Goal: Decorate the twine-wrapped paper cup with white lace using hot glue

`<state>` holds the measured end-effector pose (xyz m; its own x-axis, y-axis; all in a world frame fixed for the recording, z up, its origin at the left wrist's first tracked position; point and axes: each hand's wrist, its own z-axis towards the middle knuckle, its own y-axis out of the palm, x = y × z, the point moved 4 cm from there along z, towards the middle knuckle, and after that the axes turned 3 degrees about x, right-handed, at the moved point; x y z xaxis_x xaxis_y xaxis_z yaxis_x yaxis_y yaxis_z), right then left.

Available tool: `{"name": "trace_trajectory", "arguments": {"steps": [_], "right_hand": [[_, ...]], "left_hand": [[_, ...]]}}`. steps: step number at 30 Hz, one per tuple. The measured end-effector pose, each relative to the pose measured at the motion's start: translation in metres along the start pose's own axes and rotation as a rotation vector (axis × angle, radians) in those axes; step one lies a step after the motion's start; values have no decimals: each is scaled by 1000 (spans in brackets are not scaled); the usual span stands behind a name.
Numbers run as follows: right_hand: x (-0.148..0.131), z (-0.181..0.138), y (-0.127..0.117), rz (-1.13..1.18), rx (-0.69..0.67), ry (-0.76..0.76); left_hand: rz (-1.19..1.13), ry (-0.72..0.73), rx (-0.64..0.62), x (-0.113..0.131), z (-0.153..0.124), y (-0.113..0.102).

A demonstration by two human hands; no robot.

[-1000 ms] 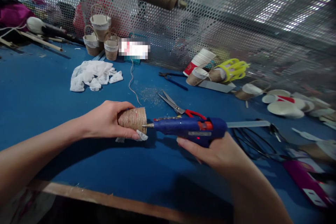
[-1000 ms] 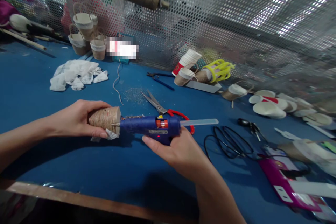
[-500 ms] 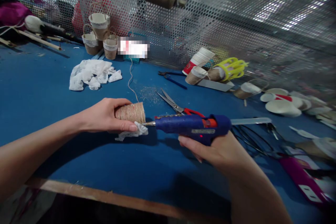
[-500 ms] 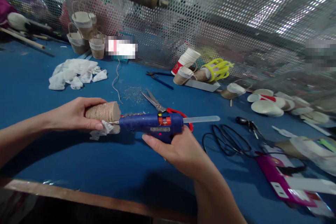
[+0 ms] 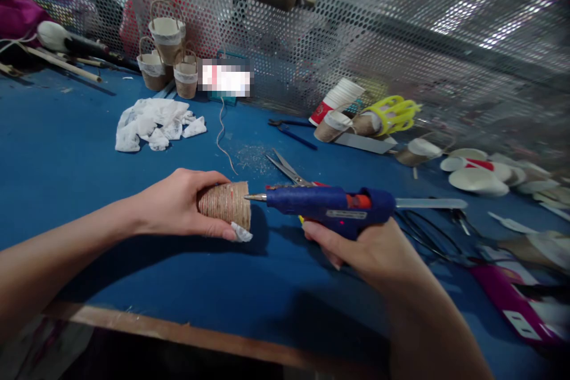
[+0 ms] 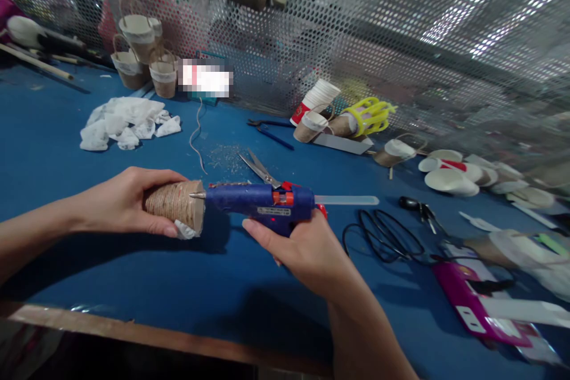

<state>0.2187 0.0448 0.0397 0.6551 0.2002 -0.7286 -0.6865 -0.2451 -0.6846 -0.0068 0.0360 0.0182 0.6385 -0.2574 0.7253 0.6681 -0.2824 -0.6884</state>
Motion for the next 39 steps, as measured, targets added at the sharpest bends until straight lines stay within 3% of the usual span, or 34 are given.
{"name": "trace_trajectory", "arguments": {"steps": [22,30,39], "right_hand": [[9,1,1,6,-24,28],[0,0,3,7,-86,-6],[10,0,1,-30,-50,25]], "left_hand": [[116,155,84,5,-2,0],[39,82,54,-3,-1,-2],[138,189,116,6,-4,0]]}}
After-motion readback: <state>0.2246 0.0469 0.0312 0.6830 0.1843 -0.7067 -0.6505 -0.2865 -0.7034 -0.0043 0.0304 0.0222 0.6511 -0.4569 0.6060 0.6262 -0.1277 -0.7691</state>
